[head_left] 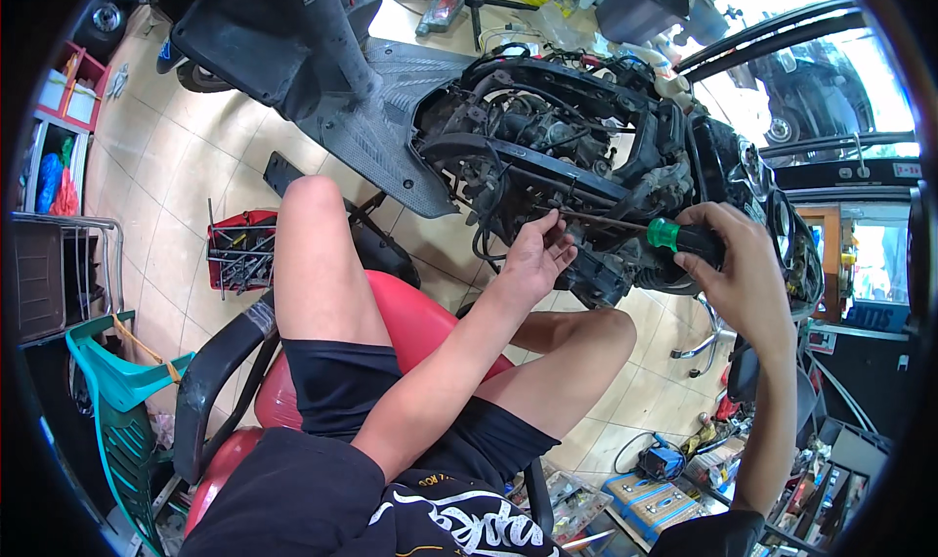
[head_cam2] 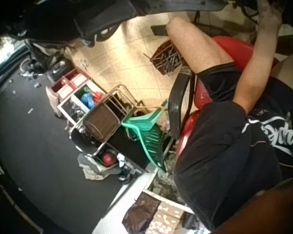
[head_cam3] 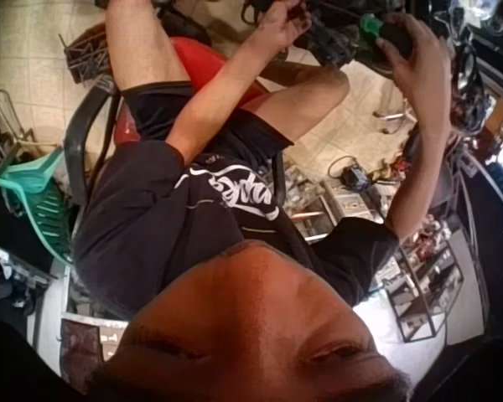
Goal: The recorder uses a screwdriver to remove screws and adjust parts on a motorcycle engine and body panels while seated in a repair shop.
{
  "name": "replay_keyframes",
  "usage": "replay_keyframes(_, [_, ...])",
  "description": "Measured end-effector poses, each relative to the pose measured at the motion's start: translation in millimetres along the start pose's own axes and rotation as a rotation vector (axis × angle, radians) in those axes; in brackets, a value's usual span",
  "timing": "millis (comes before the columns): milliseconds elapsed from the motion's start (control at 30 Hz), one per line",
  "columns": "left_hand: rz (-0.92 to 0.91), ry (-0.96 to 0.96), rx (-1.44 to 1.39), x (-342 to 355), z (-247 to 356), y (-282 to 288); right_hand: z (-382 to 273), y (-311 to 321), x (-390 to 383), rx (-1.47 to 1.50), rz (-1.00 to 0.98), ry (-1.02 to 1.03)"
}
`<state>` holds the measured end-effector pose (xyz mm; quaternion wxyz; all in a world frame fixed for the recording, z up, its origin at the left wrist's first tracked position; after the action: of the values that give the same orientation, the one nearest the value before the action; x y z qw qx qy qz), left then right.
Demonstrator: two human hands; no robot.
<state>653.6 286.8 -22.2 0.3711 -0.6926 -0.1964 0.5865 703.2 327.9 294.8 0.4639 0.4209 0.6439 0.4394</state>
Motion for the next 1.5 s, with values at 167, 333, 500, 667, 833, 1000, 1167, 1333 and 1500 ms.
replay_keyframes(167, [-0.135, -0.040, 0.045, -6.8, -3.6, -10.6, 8.5, -9.2, -6.8, -0.068, -0.077, -0.247])
replay_keyframes(333, [-0.105, 0.023, -0.203, 13.5, -12.9, -15.7, -2.8, 10.2, -5.8, -0.049, -0.010, 0.069])
replay_keyframes(500, [-0.103, -0.013, -0.149, 4.6, -15.7, -16.4, -14.6, 11.3, -7.0, -0.255, -0.070, 0.291])
replay_keyframes(667, [-0.184, -0.046, -0.121, -8.4, -14.6, -19.9, 17.4, -7.0, 12.6, -0.247, -0.122, -0.197])
replay_keyframes(833, [-0.228, -0.062, -0.184, -1.6, -16.3, -23.0, 23.1, -6.6, 9.9, -0.191, -0.228, -0.265])
replay_keyframes(1000, [-0.208, -0.054, -0.186, -1.2, -17.5, -22.9, -15.5, -8.7, -2.7, -0.507, -0.143, 0.232])
replay_keyframes(1167, [-0.323, -0.037, -0.207, -18.5, -20.5, -32.7, 37.4, -34.9, -1.8, 0.102, -0.459, -0.486])
replay_keyframes(1333, [-0.285, -0.044, -0.206, -14.6, -23.7, -34.7, 51.0, -35.4, 0.8, 0.342, -0.500, -0.589])
replay_keyframes(1500, [-0.243, -0.070, -0.187, -8.4, -20.3, -36.0, -15.7, -19.2, -7.7, -0.647, 0.065, 0.388])
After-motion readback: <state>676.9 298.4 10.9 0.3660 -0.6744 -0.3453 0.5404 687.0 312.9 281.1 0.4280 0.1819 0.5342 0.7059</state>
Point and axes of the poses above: each hand's wrist, its own x-axis towards the middle knuckle, its own y-axis out of the back of the hand, z = x × y, the point moved 8 cm from there along x, towards the middle knuckle, and after that the axes turned 9 degrees about -y, right-handed, at the moved point
